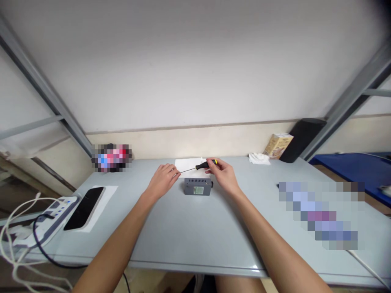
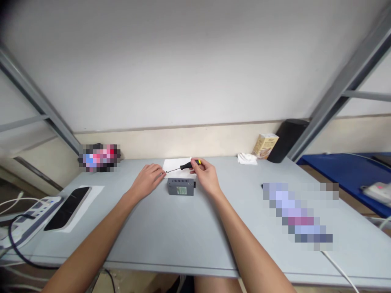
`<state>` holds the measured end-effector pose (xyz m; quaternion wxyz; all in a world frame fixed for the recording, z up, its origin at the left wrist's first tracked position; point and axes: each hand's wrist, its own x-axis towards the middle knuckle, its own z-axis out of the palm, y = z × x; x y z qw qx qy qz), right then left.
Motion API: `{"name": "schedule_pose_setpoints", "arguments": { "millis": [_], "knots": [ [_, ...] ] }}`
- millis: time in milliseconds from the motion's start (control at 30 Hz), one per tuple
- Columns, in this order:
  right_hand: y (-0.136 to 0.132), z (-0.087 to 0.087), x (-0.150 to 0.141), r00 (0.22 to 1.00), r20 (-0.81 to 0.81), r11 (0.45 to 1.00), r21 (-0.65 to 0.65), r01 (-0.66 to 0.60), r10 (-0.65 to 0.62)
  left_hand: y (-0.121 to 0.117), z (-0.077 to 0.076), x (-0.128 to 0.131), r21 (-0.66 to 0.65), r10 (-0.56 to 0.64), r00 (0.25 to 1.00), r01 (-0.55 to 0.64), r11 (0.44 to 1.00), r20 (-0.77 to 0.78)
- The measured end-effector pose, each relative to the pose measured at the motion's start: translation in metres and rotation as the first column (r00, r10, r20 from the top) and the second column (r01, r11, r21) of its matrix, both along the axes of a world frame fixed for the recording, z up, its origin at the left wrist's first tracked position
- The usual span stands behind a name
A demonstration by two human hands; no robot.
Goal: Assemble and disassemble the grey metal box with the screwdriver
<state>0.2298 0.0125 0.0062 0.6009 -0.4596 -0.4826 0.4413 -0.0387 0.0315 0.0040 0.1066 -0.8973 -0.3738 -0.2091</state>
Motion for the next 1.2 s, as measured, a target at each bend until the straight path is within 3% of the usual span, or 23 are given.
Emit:
{"name": "schedule_pose_setpoints", "arguments": {
  "millis": [533,933,1200],
  "knots": [
    [-0.002,0.003,-0.001,0.999,0.048,0.999,0.038,0.011,-0.013,-0.002,0.0,0.002,-0.051,-0.022,0.999,0.024,0.998,0.046],
    [-0.008,0.014,-0.001,0.988,-0.121,0.99,0.115,-0.086,0.1,-0.005,-0.003,0.009,-0.113,-0.033,0.915,0.085,0.99,0.402],
    [-0.011,0.022,0.001,0.993,-0.119,0.992,0.124,0.01,0.005,-0.012,0.007,0.015,-0.225,0.04,0.84,0.098,0.969,0.541]
  ]
}}
